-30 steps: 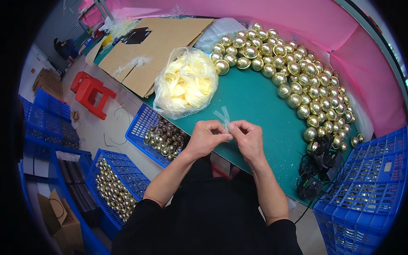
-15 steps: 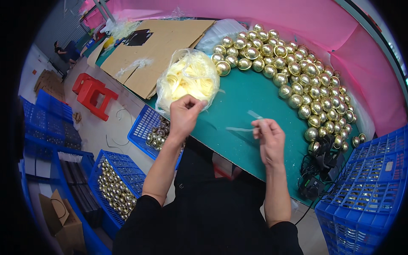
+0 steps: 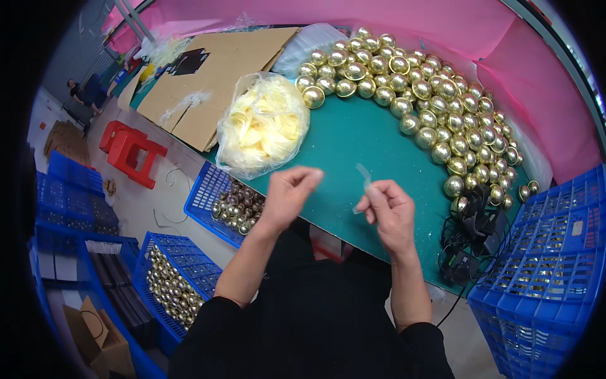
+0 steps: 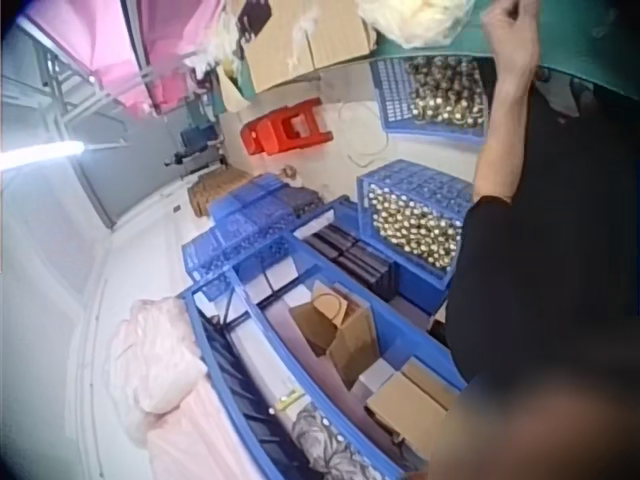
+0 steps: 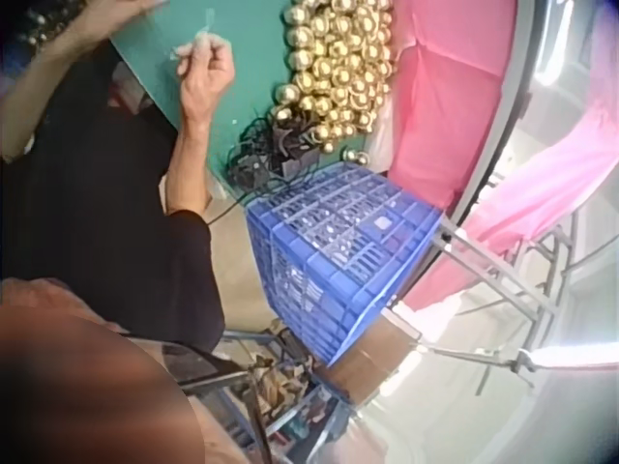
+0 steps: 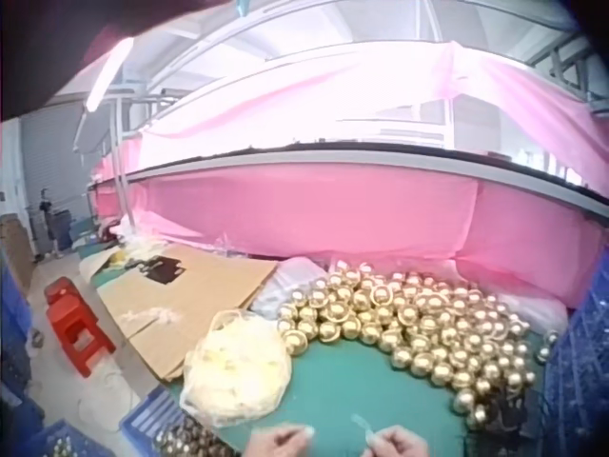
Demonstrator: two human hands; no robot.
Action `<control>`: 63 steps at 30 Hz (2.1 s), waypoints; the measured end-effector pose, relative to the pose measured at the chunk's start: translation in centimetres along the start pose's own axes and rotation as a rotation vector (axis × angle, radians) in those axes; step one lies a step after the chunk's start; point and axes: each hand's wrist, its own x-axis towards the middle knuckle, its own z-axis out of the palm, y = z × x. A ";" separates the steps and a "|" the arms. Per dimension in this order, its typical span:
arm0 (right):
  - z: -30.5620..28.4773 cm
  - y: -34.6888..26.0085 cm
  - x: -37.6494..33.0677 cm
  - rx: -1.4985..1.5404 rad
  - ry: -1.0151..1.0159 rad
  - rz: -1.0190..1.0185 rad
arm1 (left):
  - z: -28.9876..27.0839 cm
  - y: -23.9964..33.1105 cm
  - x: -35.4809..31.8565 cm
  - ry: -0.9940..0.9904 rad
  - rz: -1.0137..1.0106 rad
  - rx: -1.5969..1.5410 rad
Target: Attaching hanging strings and caps to gold Christmas baubles at a workstation.
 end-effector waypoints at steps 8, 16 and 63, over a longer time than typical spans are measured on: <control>1.2 0.8 -1.5 -0.109 -0.162 0.111 | 3.2 -1.7 -1.9 -0.210 -0.311 -0.707; 0.3 2.1 -2.1 -0.046 -0.183 0.221 | 3.1 -2.1 -2.5 -0.203 -0.321 -0.723; 3.3 3.7 -1.1 -0.224 0.093 -0.002 | 3.2 -2.5 -2.1 -0.182 -0.101 -0.150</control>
